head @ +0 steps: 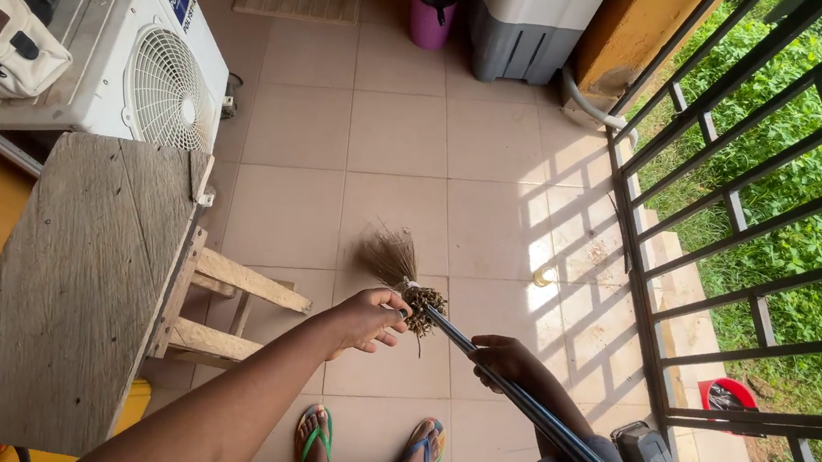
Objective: Attaching a broom head to its handle, possibly by heating the plastic connector.
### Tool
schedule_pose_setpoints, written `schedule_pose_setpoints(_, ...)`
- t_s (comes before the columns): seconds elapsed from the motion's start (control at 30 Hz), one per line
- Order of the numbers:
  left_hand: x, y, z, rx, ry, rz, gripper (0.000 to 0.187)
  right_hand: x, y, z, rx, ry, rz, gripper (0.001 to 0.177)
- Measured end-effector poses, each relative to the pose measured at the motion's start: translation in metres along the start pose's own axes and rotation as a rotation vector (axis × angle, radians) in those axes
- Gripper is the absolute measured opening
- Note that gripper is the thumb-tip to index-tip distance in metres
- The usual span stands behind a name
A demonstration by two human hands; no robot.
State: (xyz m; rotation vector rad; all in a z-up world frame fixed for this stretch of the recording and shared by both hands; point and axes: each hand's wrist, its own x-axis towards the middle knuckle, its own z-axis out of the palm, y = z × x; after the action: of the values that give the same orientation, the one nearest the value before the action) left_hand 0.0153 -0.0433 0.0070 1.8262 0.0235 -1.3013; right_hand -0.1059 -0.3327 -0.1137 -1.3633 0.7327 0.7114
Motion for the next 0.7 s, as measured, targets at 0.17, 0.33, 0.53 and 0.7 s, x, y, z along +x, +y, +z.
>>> schedule_pose_setpoints(0.17,0.008,0.004,0.001,-0.027,0.042,0.018,0.034,0.026,0.042,-0.094,0.137,-0.047,-0.044,0.062)
schedule_pose_setpoints(0.33,0.015,0.017,0.019,-0.021,0.027,-0.006,0.033,0.026,0.092,-0.209,0.409,-0.127,0.057,0.057)
schedule_pose_setpoints(0.53,0.014,0.034,0.03,-0.057,0.027,0.003,0.032,-0.055,0.088,-0.244,0.212,0.213,0.119,0.051)
schedule_pose_setpoints(0.7,0.02,0.044,0.034,-0.056,0.048,0.025,0.032,-0.092,0.052,-0.239,0.144,0.229,0.082,0.062)
